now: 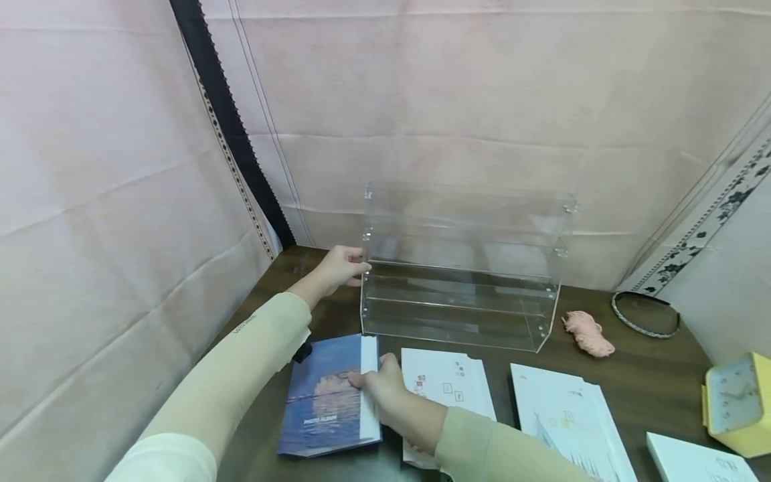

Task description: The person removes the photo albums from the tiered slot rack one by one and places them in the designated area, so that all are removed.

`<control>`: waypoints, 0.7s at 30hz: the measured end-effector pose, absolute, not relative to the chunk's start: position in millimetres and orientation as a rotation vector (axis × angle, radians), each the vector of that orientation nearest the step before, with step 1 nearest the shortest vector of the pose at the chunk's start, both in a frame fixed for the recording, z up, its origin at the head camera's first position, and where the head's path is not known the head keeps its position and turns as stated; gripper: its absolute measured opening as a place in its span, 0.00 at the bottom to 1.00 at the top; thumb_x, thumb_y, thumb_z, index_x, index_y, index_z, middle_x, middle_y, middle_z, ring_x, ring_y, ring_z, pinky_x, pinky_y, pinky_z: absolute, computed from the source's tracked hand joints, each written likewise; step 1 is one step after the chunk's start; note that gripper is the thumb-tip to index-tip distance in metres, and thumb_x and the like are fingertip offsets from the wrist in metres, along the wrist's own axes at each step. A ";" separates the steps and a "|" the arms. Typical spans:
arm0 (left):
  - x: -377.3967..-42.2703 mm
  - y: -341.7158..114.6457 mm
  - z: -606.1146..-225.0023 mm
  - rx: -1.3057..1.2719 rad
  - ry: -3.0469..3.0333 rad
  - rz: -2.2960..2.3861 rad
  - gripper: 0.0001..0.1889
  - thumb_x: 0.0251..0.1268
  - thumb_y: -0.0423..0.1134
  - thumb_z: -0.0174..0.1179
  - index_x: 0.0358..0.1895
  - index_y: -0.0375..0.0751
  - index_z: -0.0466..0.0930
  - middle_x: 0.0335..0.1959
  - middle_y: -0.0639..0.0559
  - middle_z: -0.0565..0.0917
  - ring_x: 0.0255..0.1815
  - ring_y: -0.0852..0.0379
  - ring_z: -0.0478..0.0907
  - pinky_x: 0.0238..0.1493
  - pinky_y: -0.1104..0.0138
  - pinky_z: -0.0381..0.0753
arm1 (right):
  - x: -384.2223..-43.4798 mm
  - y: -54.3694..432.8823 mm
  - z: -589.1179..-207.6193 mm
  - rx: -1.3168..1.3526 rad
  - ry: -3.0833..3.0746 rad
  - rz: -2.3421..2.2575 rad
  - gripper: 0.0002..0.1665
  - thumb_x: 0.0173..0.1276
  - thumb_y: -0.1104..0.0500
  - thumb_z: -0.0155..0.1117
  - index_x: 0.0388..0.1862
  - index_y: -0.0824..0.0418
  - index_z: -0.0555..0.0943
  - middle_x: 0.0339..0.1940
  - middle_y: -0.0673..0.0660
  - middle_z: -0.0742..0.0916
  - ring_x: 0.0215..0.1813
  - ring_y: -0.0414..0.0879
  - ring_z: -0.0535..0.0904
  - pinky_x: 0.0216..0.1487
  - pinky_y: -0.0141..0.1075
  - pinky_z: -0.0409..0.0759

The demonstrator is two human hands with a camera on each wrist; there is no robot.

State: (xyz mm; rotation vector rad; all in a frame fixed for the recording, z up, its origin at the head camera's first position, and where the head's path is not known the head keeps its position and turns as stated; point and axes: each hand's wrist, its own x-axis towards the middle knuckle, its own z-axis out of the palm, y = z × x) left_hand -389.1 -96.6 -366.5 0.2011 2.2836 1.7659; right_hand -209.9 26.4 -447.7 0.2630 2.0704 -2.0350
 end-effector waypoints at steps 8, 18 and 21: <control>-391.6 -102.2 -366.3 0.181 2.292 1.794 0.31 0.63 0.32 0.59 0.69 0.32 0.59 0.64 0.36 0.68 0.58 0.46 0.72 0.41 0.66 0.80 | -209.9 8.5 -464.6 0.141 2.654 -1.548 0.40 0.53 0.59 0.73 0.55 0.79 0.63 0.45 0.69 0.75 0.50 0.59 0.73 0.50 0.49 0.74; -370.9 -124.1 -365.1 0.313 3.000 1.215 0.15 0.66 0.44 0.57 0.45 0.36 0.84 0.39 0.44 0.85 0.33 0.52 0.81 0.32 0.66 0.79 | -215.4 31.2 -417.5 -0.538 2.813 -1.312 0.24 0.63 0.58 0.64 0.54 0.71 0.75 0.45 0.64 0.82 0.45 0.57 0.78 0.43 0.44 0.79; -344.9 -134.0 -360.0 0.453 3.284 0.897 0.12 0.67 0.43 0.56 0.38 0.41 0.87 0.31 0.48 0.86 0.24 0.56 0.76 0.22 0.65 0.74 | -215.0 71.7 -397.5 -0.615 2.870 -1.472 0.04 0.66 0.61 0.61 0.38 0.59 0.81 0.26 0.51 0.85 0.26 0.47 0.80 0.24 0.34 0.78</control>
